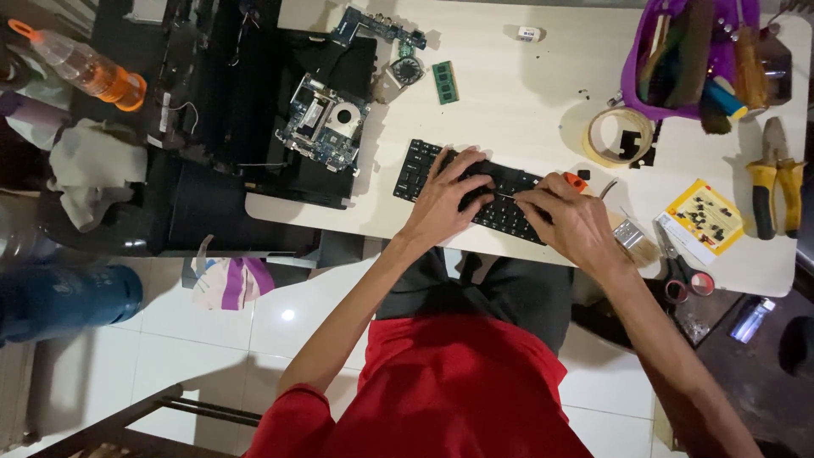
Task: Cleaning and inspecting a laptop keyboard using a small prying tool on a repair bench.
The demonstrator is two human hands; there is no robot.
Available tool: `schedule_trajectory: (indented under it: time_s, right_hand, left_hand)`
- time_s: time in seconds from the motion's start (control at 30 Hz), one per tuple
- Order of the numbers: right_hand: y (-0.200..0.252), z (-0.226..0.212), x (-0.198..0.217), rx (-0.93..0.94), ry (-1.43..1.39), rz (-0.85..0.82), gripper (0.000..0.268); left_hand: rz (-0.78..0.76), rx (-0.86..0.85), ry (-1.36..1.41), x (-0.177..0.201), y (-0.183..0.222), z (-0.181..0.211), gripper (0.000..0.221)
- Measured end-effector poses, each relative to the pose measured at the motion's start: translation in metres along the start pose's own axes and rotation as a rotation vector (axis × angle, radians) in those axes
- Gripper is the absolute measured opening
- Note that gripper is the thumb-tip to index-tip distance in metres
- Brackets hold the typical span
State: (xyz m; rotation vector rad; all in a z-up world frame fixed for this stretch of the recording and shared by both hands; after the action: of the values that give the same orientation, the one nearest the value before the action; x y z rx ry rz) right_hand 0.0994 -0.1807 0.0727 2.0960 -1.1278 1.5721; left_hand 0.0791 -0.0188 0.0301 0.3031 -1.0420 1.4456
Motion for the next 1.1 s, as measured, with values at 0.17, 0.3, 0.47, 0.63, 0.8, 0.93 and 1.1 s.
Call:
schedule_trajectory:
  time_s: [0.17,0.3,0.47,0.63,0.8,0.93,1.1]
  right_hand:
    - [-0.003,0.011,-0.008,-0.025,-0.088,-0.014,0.009]
    - [-0.006,0.018,-0.013,-0.086,-0.213,-0.049,0.01]
    - [-0.008,0.016,-0.011,-0.143,-0.348,-0.038,0.012]
    - [-0.007,0.004,0.003,-0.106,-0.187,-0.021,0.012]
    - [-0.004,0.008,-0.003,-0.057,-0.101,-0.015,0.01]
    - [-0.005,0.007,-0.003,-0.014,-0.097,-0.016,0.009]
    - [-0.005,0.008,-0.01,0.043,-0.081,-0.02,0.009]
  left_hand:
    - [0.015,0.0,0.002,0.0,0.0,0.001,0.023]
    - [0.02,-0.007,-0.034,-0.001,0.0,0.001,0.022]
    - [0.015,-0.03,-0.058,-0.003,0.002,-0.001,0.023]
    - [0.017,-0.037,-0.091,-0.003,0.002,0.0,0.024]
    - [0.001,-0.056,-0.104,-0.007,0.003,-0.001,0.029]
    - [0.002,-0.053,-0.08,-0.005,0.003,0.0,0.027]
    - [0.011,-0.052,-0.081,-0.005,0.002,0.001,0.027]
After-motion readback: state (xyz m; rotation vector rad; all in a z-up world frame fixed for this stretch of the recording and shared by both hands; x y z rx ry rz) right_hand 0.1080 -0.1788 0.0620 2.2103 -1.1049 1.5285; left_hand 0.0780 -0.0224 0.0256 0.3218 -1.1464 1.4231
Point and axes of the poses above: each hand's wrist, its own y-axis away from the middle knuckle, its own x-axis out of the back of the hand, z = x × y, the point moved 9 cm from there along -y, towards the middle knuckle
